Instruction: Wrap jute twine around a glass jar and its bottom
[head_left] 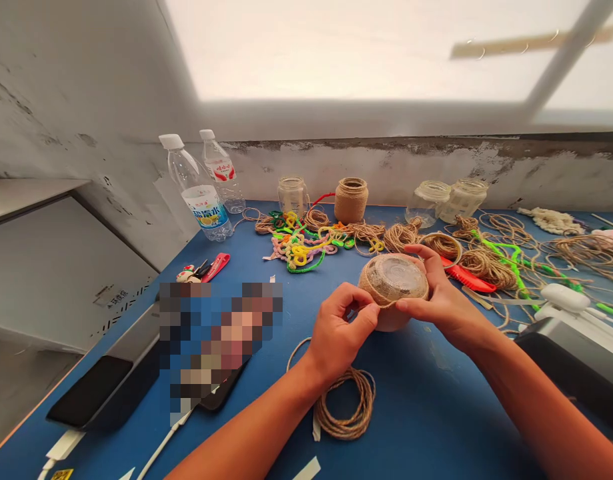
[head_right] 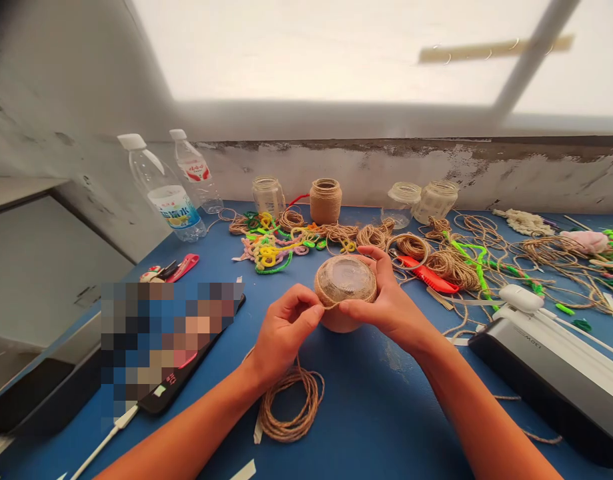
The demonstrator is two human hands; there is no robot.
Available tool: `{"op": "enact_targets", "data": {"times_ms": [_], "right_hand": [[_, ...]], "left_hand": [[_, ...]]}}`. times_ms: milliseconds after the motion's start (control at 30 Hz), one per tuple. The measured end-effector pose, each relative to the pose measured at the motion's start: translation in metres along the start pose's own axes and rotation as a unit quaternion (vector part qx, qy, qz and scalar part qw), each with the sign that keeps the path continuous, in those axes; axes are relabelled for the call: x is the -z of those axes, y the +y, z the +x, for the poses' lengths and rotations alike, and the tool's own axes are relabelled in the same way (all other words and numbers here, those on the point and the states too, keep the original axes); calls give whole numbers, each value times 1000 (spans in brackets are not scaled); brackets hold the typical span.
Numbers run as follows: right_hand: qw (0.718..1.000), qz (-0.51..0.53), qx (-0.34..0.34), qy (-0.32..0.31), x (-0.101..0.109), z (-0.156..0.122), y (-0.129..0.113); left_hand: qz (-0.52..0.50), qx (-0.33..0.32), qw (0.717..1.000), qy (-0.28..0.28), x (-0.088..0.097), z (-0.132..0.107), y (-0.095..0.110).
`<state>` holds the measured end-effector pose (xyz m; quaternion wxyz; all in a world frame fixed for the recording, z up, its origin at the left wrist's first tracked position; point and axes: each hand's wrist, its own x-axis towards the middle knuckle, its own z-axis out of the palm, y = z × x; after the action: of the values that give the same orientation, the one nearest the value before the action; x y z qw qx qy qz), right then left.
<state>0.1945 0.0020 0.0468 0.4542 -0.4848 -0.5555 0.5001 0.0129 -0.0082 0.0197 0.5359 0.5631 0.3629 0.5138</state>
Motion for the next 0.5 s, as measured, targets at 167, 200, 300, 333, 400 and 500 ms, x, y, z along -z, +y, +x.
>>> {"op": "enact_targets", "data": {"times_ms": [167, 200, 300, 333, 400, 500], "right_hand": [[1000, -3, 4, 13, 0, 0, 2], [1000, -6, 4, 15, 1, 0, 3], [1000, -13, 11, 12, 1, 0, 6], [1000, -16, 18, 14, 1, 0, 7], [999, -20, 32, 26, 0, 1, 7], [999, -16, 26, 34, 1, 2, 5]], "left_hand": [[-4, 0, 1000, -6, 0, -1, 0], [-5, 2, 1000, -7, -1, -1, 0], [-14, 9, 1000, -6, -1, 0, 0], [-21, 15, 1000, -4, -1, 0, -1], [-39, 23, 999, 4, -2, 0, -2], [-54, 22, 998, 16, -2, 1, -4]]}}
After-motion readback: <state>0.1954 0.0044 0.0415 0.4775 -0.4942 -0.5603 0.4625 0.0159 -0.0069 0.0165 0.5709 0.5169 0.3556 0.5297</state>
